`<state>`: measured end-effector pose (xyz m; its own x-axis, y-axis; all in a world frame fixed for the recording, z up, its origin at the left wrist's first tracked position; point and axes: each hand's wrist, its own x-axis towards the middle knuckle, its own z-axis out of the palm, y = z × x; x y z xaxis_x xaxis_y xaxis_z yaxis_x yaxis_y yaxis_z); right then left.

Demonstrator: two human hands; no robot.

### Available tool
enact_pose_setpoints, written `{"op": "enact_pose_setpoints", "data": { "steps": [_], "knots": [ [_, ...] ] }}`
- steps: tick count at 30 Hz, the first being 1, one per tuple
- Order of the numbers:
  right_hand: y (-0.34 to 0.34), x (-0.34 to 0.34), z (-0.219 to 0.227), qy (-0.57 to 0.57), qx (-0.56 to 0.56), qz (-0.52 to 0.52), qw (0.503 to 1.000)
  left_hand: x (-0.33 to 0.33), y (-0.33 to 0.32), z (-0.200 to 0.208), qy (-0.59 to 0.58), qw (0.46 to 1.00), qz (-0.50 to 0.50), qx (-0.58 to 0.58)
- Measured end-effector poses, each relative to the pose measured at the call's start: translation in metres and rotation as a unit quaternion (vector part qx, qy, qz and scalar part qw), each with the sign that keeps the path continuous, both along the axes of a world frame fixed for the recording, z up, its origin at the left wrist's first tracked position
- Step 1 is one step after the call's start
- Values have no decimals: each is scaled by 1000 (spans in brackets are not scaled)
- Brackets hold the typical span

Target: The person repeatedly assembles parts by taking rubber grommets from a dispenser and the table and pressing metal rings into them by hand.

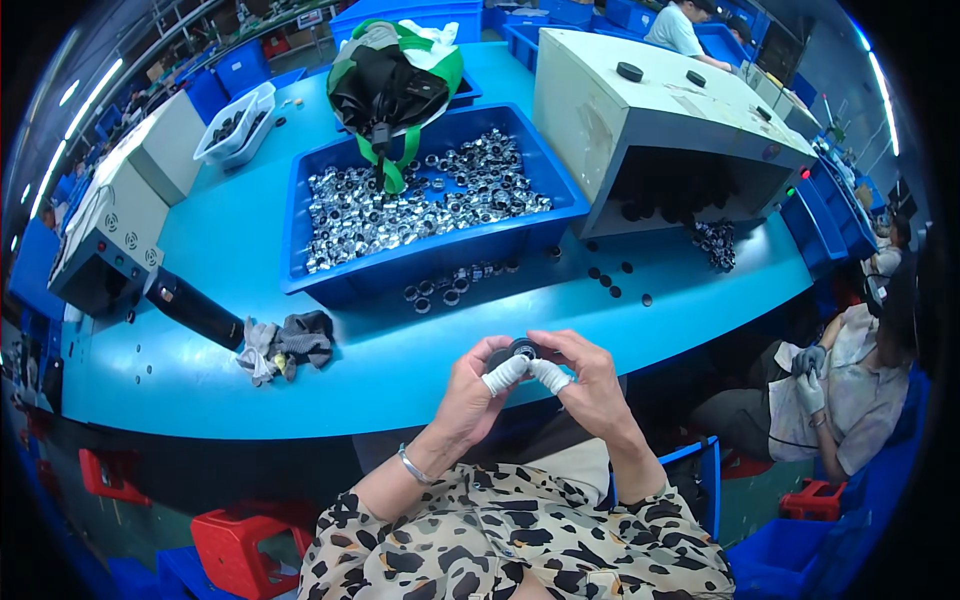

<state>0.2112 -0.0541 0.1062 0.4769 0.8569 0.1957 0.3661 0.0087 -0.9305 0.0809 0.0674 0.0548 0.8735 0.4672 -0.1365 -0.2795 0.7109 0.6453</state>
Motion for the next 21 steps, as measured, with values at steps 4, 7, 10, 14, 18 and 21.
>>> {"op": "enact_pose_setpoints", "data": {
  "steps": [4, 7, 10, 14, 18, 21],
  "knots": [
    [-4, 1, 0, -15, -22, -4, 1000, 5, -6, 11, 16, 1000, 1, -22],
    [-4, -1, 1, 8, -9, 0, 1000, 4, -3, 8, 30, 998, 13, 44],
    [-6, 1, -5, 34, 9, -1, 999, 5, 0, 11, 86, 974, 19, 207],
    [-7, 11, -8, 47, -5, 42, 998, 5, 2, 6, 79, 940, 40, 329],
    [-9, 12, -2, 40, -12, 48, 998, 5, 5, 3, 57, 927, 55, 367],
    [-10, 12, -1, 29, -11, 42, 999, 3, 6, 10, 79, 889, 51, 449]
  ]
}}
